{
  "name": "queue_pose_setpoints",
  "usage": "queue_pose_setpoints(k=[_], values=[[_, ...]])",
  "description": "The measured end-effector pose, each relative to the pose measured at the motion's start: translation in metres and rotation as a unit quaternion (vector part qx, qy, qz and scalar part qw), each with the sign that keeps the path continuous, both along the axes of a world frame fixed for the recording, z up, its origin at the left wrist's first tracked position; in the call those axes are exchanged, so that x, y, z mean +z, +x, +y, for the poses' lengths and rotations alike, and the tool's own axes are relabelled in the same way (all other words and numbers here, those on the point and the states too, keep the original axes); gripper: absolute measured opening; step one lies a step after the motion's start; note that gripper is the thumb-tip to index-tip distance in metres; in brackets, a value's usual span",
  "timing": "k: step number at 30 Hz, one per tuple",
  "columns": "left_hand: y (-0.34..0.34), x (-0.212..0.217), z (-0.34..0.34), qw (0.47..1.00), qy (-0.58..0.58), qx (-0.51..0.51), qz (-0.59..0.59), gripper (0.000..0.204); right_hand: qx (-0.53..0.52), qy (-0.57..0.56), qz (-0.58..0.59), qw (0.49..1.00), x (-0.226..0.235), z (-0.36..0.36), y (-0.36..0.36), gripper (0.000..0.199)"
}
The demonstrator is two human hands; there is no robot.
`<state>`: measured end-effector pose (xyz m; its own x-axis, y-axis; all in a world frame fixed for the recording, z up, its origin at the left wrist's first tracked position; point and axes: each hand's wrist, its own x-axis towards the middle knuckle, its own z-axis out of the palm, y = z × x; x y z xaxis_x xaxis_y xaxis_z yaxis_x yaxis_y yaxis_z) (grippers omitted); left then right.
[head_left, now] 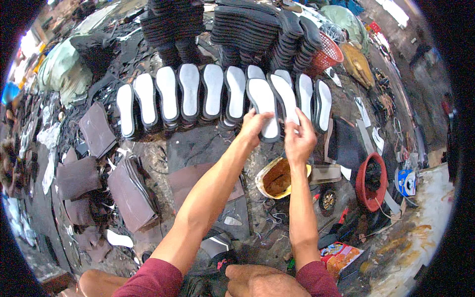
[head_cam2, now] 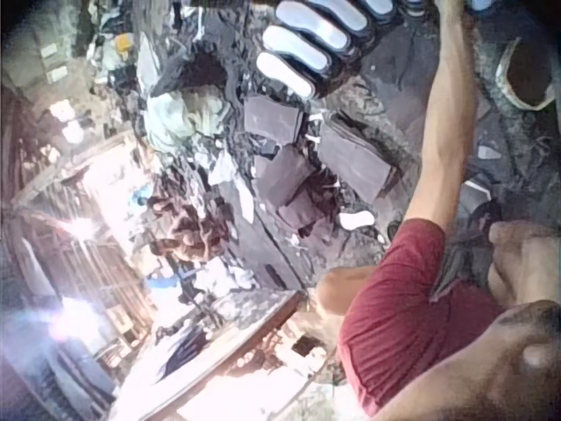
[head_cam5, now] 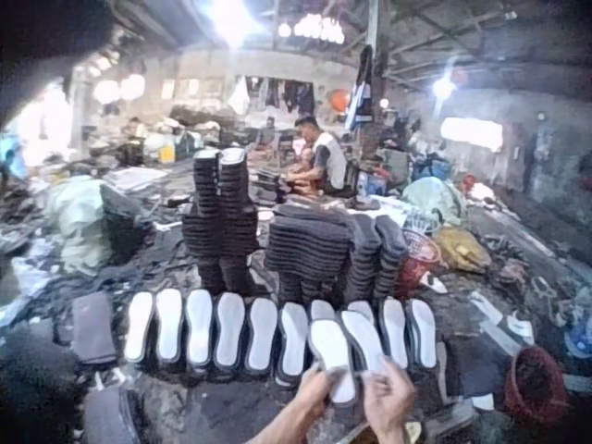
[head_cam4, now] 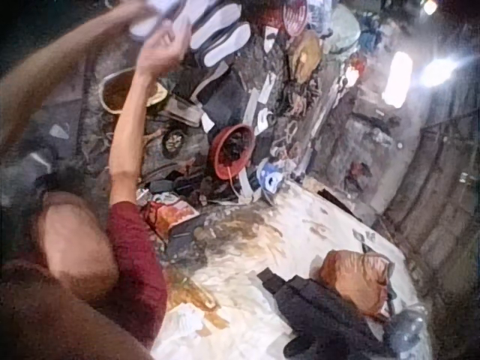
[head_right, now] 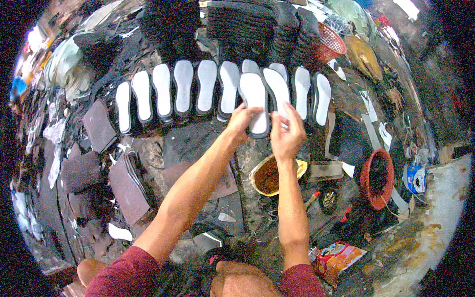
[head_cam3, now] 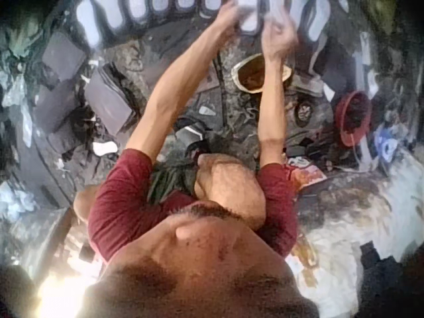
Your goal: The person sits on the floor and repeatedly picks up white insoles and brown sole pieces, aligns them, and places them together. The person handles the parts one at a time, turning them over and stacking the assembled pairs nearby.
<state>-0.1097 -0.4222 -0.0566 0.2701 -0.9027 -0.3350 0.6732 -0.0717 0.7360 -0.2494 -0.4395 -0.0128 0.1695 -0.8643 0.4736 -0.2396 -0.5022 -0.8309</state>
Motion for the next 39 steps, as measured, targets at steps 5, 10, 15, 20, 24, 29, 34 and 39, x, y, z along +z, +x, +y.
queue_pose_setpoints(k=[5,10,15,20,24,29,34,39], values=[[0.004,0.032,0.034,0.996,-0.026,-0.035,0.083,0.034,0.009,0.147,0.062,0.987,0.002,-0.022,-0.020,0.099],[0.046,0.017,0.059,0.992,-0.061,-0.085,0.076,0.041,0.194,0.408,-0.179,0.874,0.010,-0.008,0.018,0.076],[0.065,0.037,0.130,0.994,-0.089,0.060,-0.005,0.049,0.062,0.206,0.049,0.975,-0.037,-0.027,0.024,0.049],[0.063,0.013,0.192,0.984,0.010,0.169,-0.053,0.045,-0.146,0.058,0.244,0.957,-0.071,0.020,0.089,0.089],[0.042,-0.008,0.234,0.975,0.071,0.201,-0.068,0.044,-0.211,0.162,0.229,0.936,-0.064,0.022,0.116,0.101],[0.021,-0.034,0.271,0.968,0.110,0.209,-0.087,0.045,-0.158,0.213,0.206,0.942,-0.041,0.016,0.111,0.072],[-0.001,-0.036,0.285,0.965,0.142,0.211,-0.069,0.044,-0.023,-0.093,0.145,0.985,-0.056,0.031,0.096,0.042],[-0.001,-0.032,0.306,0.962,0.139,0.224,-0.065,0.048,0.045,-0.060,0.096,0.993,-0.002,0.088,0.073,0.046]])
